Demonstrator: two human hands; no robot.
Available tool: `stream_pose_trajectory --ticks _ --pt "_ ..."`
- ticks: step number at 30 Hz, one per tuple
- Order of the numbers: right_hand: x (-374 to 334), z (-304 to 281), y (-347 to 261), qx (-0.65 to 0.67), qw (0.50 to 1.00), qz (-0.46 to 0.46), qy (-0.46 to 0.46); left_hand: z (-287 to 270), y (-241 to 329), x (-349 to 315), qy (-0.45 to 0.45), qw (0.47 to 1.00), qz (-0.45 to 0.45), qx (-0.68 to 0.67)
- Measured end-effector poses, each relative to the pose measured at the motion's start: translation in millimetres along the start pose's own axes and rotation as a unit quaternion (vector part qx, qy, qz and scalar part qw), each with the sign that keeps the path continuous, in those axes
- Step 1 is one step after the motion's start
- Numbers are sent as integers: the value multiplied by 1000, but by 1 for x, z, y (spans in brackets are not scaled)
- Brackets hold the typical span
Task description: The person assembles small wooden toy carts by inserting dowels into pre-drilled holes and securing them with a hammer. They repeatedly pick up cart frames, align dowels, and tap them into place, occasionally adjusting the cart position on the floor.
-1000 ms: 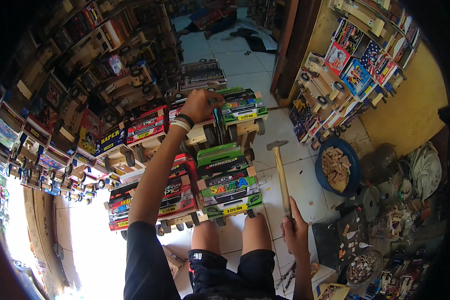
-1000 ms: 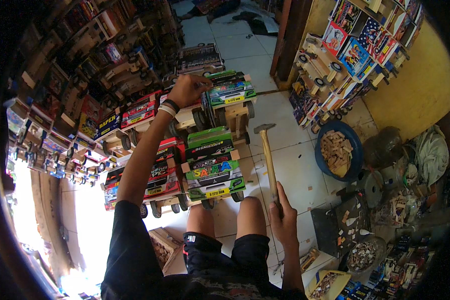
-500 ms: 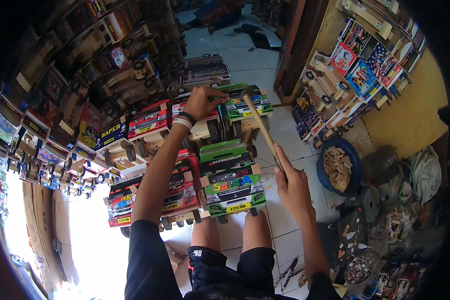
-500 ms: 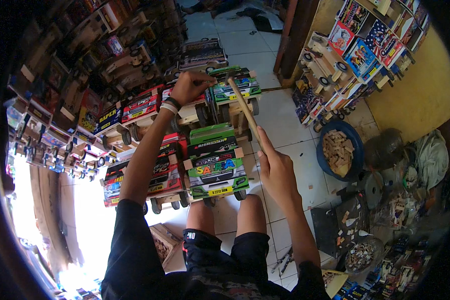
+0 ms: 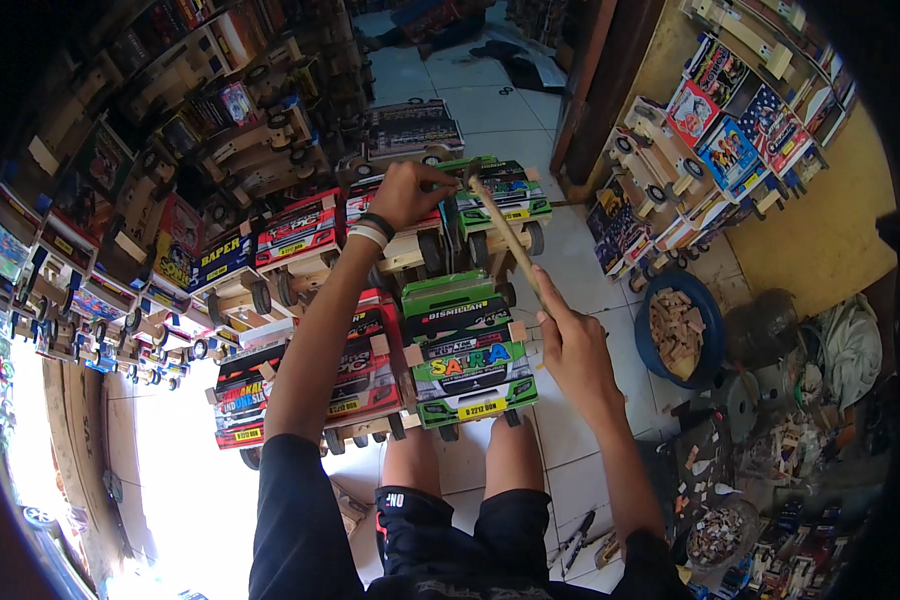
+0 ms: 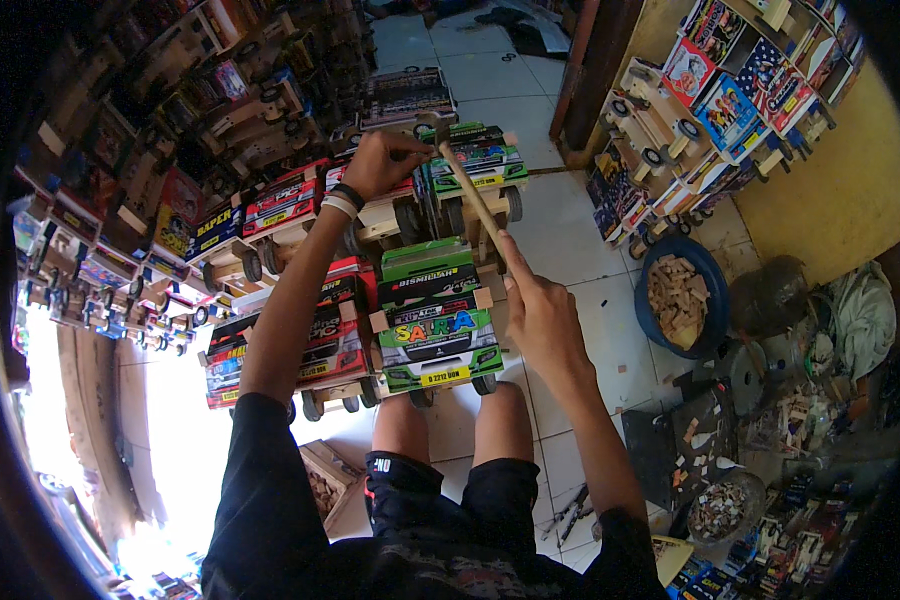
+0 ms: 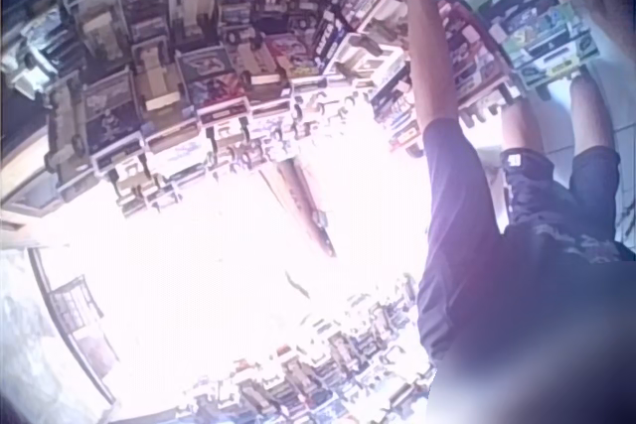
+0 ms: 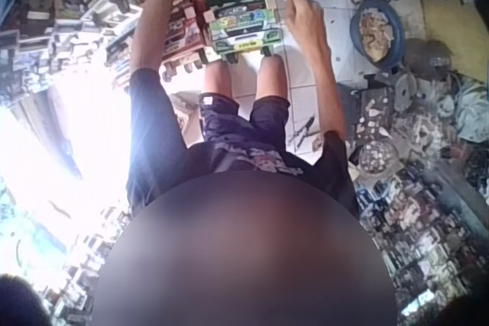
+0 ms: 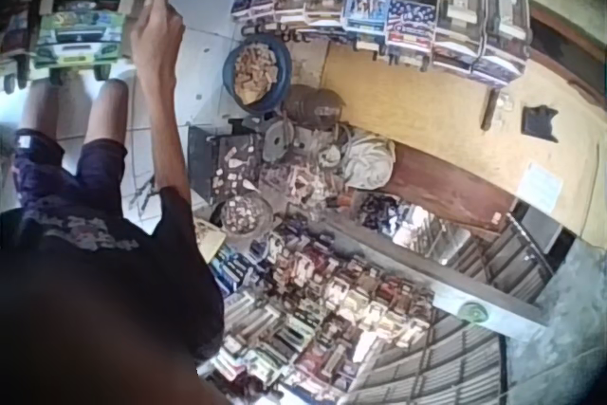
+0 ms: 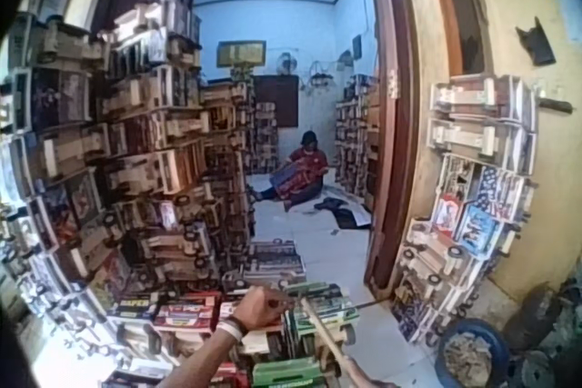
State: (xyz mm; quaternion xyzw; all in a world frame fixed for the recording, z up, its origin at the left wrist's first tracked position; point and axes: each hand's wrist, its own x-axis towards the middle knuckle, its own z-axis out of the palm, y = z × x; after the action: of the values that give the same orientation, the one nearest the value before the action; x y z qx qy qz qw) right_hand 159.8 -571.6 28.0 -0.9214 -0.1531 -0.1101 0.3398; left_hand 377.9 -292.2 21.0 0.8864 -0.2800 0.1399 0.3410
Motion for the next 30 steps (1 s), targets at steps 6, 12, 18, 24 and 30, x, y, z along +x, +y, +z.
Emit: stream_pose_trajectory --ticks 6,12,18,24,30 --pt "0 4 6 -2 999 22 -26 1 -2 1 1 1000 -3 -13" --pt "5 6 10 42 999 -14 19 3 -1 0 14 1000 14 -13" --pt "3 5 5 37 999 13 7 6 -1 -1 27 1000 -3 -12" --pt "11 4 4 -35 998 16 -40 8 -2 -1 48 999 -16 -17" --pt "9 5 4 19 998 -38 54 8 -6 1 62 997 37 8"
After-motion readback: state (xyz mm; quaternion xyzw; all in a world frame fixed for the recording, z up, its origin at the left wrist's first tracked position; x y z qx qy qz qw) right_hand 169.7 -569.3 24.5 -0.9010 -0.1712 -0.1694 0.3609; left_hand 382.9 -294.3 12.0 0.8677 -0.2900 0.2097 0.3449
